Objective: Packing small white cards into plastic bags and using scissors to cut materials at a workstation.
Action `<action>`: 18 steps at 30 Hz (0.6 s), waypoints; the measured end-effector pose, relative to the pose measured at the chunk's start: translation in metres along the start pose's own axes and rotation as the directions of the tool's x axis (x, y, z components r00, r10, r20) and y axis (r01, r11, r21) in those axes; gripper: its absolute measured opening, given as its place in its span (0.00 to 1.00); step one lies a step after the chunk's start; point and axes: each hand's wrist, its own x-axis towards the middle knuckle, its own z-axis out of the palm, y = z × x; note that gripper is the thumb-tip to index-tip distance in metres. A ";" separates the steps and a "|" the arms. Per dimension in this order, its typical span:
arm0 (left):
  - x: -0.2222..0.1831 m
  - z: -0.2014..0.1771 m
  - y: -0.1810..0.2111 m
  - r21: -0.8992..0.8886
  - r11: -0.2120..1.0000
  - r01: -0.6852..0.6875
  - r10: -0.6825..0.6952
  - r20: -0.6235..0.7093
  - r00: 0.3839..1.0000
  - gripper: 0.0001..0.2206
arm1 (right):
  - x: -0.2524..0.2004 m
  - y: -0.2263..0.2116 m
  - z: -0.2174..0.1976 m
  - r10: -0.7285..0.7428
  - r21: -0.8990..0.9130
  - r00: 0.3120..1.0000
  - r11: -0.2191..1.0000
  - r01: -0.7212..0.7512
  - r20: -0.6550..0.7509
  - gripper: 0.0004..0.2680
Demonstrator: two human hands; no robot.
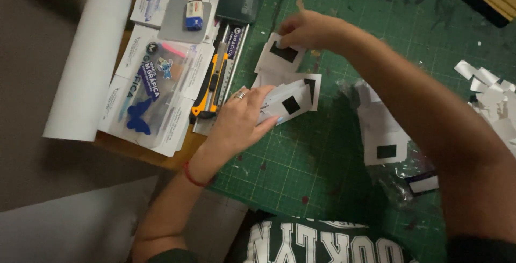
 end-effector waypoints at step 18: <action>-0.010 -0.019 0.038 0.252 0.932 -0.261 0.282 -0.050 0.958 0.25 | -0.068 0.042 -0.004 0.086 0.358 0.996 0.929 -0.092 0.032 0.11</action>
